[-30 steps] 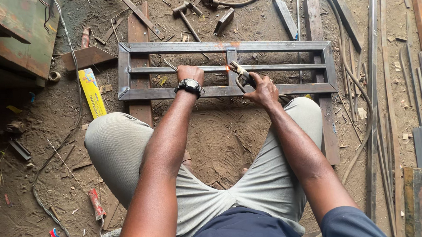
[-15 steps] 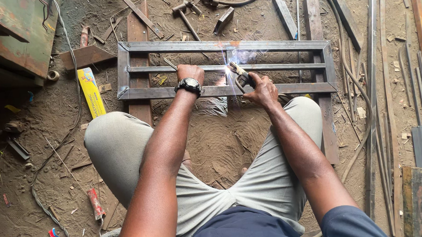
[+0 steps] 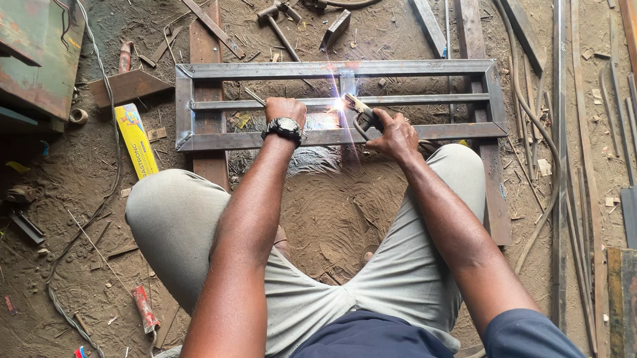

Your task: The person sits on the ground and welds a rectangular metal frame using a handheld welding torch. They reposition the frame and continue welding different joints, producing visible sparks and molten metal.

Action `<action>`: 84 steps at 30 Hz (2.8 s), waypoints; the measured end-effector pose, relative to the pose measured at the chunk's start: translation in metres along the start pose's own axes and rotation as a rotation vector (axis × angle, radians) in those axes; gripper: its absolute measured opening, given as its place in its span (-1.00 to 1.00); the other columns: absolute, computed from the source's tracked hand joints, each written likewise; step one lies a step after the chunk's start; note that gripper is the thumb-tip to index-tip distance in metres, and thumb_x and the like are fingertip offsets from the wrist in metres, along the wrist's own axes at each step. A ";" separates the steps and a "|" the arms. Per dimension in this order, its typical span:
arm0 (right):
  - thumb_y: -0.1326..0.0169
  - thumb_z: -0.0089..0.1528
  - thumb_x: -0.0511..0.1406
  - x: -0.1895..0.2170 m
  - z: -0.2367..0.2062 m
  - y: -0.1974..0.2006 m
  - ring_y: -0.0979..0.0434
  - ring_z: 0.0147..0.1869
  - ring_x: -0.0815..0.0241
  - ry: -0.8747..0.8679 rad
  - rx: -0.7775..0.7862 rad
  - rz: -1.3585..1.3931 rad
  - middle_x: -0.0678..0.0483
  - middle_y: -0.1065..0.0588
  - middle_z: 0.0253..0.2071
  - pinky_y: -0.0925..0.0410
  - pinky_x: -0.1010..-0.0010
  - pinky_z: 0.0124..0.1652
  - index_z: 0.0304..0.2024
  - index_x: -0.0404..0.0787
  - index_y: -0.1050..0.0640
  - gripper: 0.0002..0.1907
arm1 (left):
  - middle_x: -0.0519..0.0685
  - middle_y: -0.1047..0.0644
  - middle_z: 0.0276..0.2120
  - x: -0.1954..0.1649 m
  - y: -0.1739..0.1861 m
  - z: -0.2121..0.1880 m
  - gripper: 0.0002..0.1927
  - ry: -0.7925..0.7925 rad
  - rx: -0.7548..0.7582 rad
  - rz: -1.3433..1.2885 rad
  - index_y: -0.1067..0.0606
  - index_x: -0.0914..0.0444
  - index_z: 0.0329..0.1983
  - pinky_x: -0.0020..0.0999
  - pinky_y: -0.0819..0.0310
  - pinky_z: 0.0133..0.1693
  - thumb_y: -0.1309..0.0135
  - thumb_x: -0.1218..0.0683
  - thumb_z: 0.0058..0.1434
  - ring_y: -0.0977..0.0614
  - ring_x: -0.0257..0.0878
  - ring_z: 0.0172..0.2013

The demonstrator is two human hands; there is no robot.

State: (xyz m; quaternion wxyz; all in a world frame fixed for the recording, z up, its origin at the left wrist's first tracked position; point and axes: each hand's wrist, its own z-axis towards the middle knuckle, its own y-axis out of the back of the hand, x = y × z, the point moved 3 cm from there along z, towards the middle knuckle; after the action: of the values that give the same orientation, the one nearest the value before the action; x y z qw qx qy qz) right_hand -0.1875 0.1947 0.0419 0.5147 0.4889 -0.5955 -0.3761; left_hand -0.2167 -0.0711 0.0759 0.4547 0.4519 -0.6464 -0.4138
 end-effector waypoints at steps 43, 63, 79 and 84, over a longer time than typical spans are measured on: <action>-0.47 -0.10 0.00 -0.055 -0.231 -0.084 -0.54 0.08 -0.01 -0.110 0.055 0.057 -0.05 -0.47 -0.01 -0.47 0.03 0.05 0.39 0.32 -0.34 0.02 | -0.12 -0.65 -0.42 -0.072 -0.060 -0.176 -0.78 -0.007 -0.005 0.030 -0.65 0.09 -0.29 -0.29 -0.53 -0.37 -0.05 -0.04 0.35 -0.64 -0.30 -0.39; -0.44 -0.11 0.02 -0.028 -0.255 -0.117 -0.51 0.15 -0.02 -0.119 0.066 0.070 -0.05 -0.44 0.01 -0.43 0.02 0.10 0.38 0.31 -0.34 0.01 | -0.06 -0.68 -0.21 -0.059 -0.094 -0.196 -0.75 -0.064 -0.038 -0.050 -0.68 0.08 -0.17 -0.19 -0.52 -0.24 0.03 0.04 0.39 -0.70 -0.12 -0.15; -0.44 -0.12 0.00 -0.027 -0.281 -0.143 -0.50 0.15 -0.04 -0.116 0.068 0.056 -0.05 -0.44 0.01 -0.42 0.04 0.11 0.37 0.33 -0.35 0.00 | -0.08 -0.68 -0.21 -0.066 -0.123 -0.223 -0.74 -0.039 -0.007 -0.045 -0.67 0.07 -0.15 -0.21 -0.53 -0.24 0.06 0.02 0.43 -0.70 -0.17 -0.15; -0.44 -0.12 0.00 -0.031 -0.281 -0.147 -0.51 0.14 -0.03 -0.118 0.075 0.067 -0.05 -0.44 0.00 -0.44 0.05 0.09 0.38 0.31 -0.35 0.01 | -0.08 -0.68 -0.22 -0.068 -0.130 -0.224 -0.75 -0.044 0.004 -0.018 -0.67 0.08 -0.15 -0.22 -0.53 -0.22 0.04 0.02 0.42 -0.70 -0.16 -0.16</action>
State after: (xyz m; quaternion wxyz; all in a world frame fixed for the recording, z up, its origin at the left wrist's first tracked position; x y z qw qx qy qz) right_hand 0.1169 0.2050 -0.0532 0.4725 0.4646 -0.6544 -0.3643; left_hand 0.0380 -0.0656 -0.0065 0.4357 0.4496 -0.6530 -0.4262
